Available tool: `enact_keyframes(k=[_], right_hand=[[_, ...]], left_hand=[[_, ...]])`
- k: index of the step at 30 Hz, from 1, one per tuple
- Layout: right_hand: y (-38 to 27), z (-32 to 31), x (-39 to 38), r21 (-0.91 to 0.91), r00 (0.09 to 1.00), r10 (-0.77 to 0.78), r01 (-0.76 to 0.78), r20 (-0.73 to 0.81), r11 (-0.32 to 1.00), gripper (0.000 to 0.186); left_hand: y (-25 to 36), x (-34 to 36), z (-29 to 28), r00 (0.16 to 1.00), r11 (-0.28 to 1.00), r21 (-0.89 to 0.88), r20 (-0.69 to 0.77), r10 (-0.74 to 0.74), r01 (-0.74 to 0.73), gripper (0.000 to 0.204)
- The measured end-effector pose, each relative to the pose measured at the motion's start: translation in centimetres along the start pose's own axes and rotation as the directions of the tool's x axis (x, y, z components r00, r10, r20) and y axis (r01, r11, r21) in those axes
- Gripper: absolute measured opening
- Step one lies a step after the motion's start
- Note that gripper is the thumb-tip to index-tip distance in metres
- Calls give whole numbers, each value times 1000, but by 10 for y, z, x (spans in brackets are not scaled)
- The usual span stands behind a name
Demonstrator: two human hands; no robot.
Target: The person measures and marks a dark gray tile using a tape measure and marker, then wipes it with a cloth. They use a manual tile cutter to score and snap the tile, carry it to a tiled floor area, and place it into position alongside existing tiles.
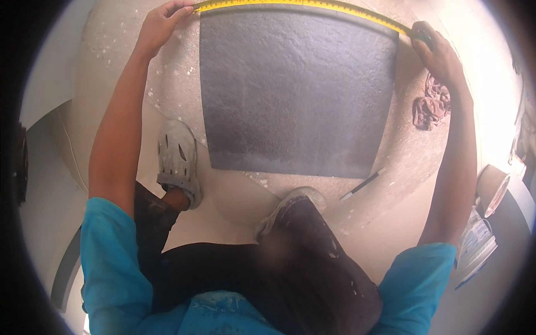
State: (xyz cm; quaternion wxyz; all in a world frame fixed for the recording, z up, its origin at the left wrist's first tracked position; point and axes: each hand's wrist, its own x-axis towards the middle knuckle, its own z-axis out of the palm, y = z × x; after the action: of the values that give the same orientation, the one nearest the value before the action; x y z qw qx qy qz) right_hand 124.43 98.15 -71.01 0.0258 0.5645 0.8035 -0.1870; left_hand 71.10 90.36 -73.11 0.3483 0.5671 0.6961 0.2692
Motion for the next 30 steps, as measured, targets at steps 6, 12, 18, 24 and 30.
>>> enact_keyframes(k=[6, 12, 18, 24, 30], right_hand=[[19, 12, 13, -55, 999, -20, 18, -26, 998, 35], [16, 25, 20, -240, 996, -45, 27, -72, 970, 35], [-6, 16, 21, -172, 983, 170, -179, -66, 969, 30], [-30, 7, 17, -223, 979, 192, -202, -65, 954, 31], [-32, 11, 17, -226, 973, 211, -228, -98, 947, 31]], left_hand=[[6, 4, 10, 1000, 983, 185, 7, -16, 15, 23], [-1, 6, 14, 1000, 979, 203, 1, -29, 28, 23], [-14, 7, 15, 999, 963, 268, 2, 43, -41, 23], [-4, 5, 19, 994, 971, 210, -19, -109, 111, 23], [4, 3, 19, 994, 971, 210, -17, -111, 112, 23]])
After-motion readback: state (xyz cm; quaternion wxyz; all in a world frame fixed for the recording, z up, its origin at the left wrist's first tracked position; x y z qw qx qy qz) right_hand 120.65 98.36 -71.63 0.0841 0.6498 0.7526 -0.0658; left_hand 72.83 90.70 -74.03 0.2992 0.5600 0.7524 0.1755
